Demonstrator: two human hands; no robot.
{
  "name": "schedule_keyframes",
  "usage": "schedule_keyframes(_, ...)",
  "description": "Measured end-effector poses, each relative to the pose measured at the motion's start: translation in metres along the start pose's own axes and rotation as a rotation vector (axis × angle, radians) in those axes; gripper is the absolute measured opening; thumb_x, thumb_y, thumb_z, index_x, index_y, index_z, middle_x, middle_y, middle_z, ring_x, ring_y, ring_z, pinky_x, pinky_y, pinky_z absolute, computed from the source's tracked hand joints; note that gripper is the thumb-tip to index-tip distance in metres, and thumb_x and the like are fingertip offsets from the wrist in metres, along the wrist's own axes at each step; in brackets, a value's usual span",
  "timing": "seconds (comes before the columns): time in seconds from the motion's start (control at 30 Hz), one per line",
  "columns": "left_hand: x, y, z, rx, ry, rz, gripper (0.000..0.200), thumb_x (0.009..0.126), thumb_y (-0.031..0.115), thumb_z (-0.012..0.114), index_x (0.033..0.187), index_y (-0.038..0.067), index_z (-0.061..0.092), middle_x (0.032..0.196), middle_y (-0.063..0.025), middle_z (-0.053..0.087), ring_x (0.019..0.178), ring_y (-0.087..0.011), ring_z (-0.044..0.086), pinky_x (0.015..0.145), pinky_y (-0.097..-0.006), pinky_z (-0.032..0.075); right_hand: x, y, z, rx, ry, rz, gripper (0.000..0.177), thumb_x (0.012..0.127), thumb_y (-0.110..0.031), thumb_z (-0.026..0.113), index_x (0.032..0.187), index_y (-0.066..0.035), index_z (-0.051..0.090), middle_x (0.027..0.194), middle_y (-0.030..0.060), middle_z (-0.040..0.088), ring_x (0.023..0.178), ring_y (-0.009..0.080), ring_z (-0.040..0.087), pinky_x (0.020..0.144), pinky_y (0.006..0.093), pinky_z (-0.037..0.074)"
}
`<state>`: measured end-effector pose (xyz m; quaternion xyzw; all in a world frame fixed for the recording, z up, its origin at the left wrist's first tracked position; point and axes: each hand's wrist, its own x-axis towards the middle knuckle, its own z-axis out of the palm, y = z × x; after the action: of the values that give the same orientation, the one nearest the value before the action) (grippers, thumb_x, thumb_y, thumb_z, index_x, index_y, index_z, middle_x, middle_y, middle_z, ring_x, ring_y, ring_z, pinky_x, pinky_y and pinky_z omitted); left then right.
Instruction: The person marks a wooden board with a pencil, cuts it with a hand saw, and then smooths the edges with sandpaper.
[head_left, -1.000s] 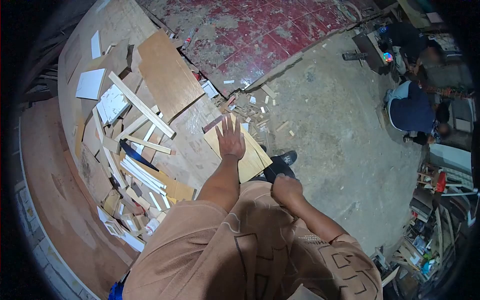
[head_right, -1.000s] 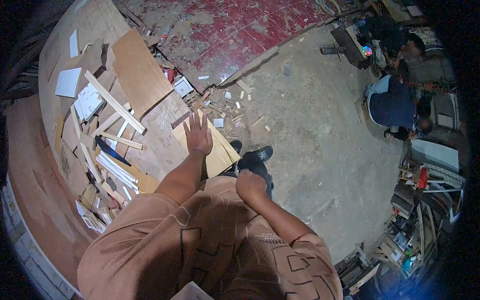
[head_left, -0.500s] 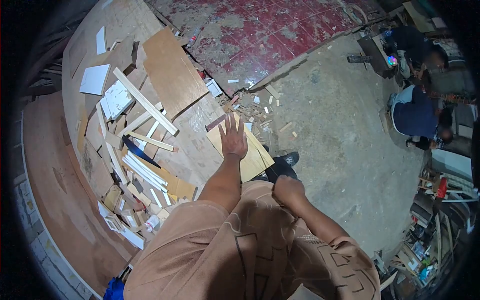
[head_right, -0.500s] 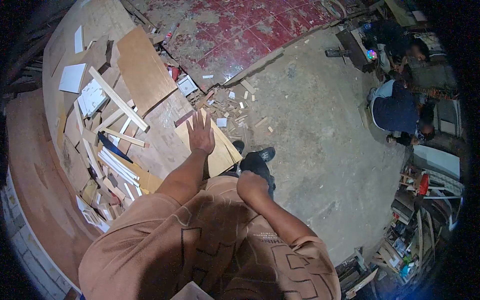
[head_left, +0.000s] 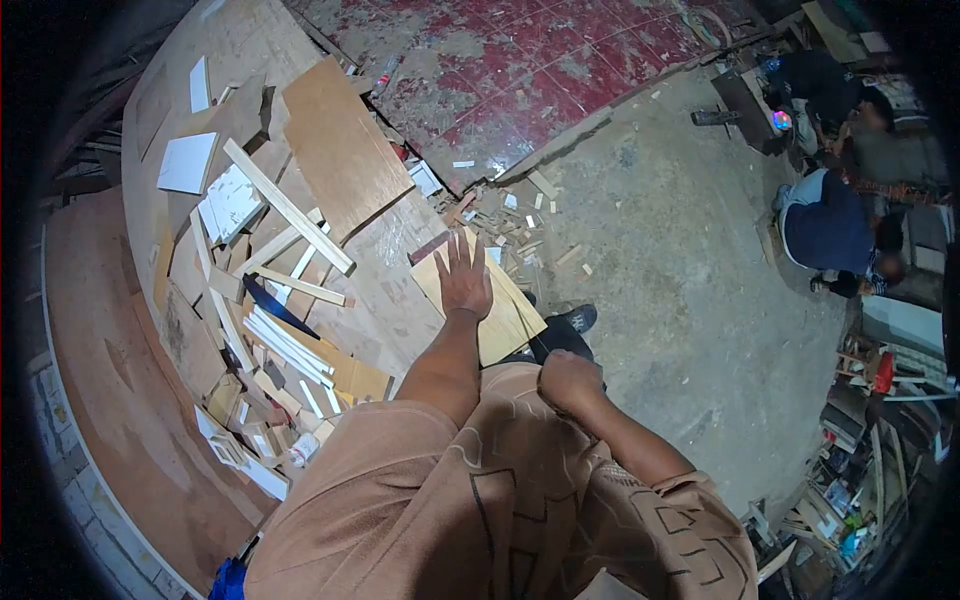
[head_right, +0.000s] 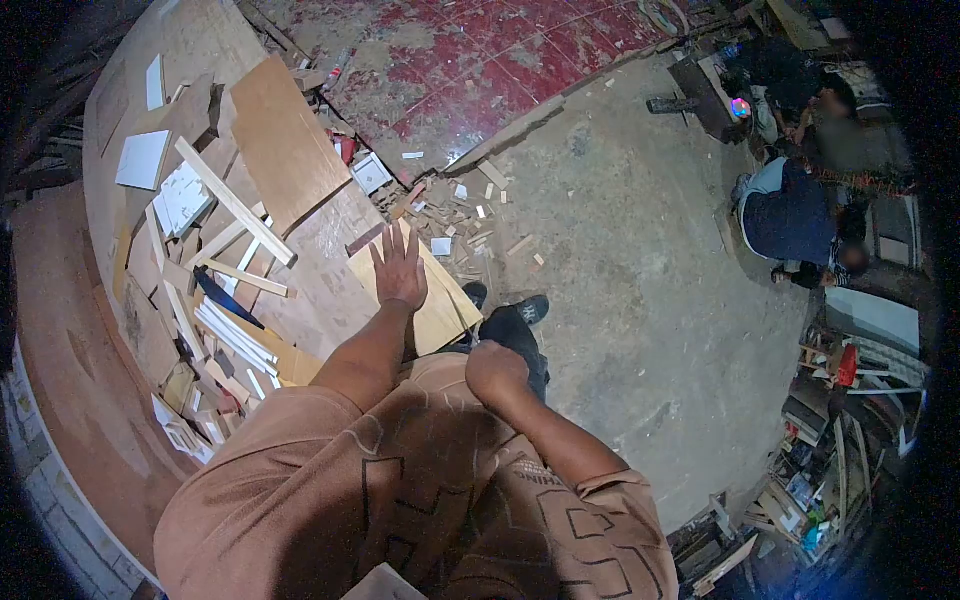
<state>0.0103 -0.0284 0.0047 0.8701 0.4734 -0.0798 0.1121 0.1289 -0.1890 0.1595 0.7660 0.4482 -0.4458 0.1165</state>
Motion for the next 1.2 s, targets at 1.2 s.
schedule_keyframes(1.2,-0.002,-0.001,0.001,-0.058,0.052,0.014,0.064,0.094,0.027,0.046,0.153,0.018,0.024,0.161,-0.0132,0.012,0.149,-0.0329,0.008,0.118,-0.056,0.006,0.1,0.002,0.055,0.047,0.025,0.049,0.032,0.09,-0.015,0.046,0.11,0.002,0.065,0.1,0.0215,0.07,0.092,0.0382,0.07,0.08,0.0471,0.055)
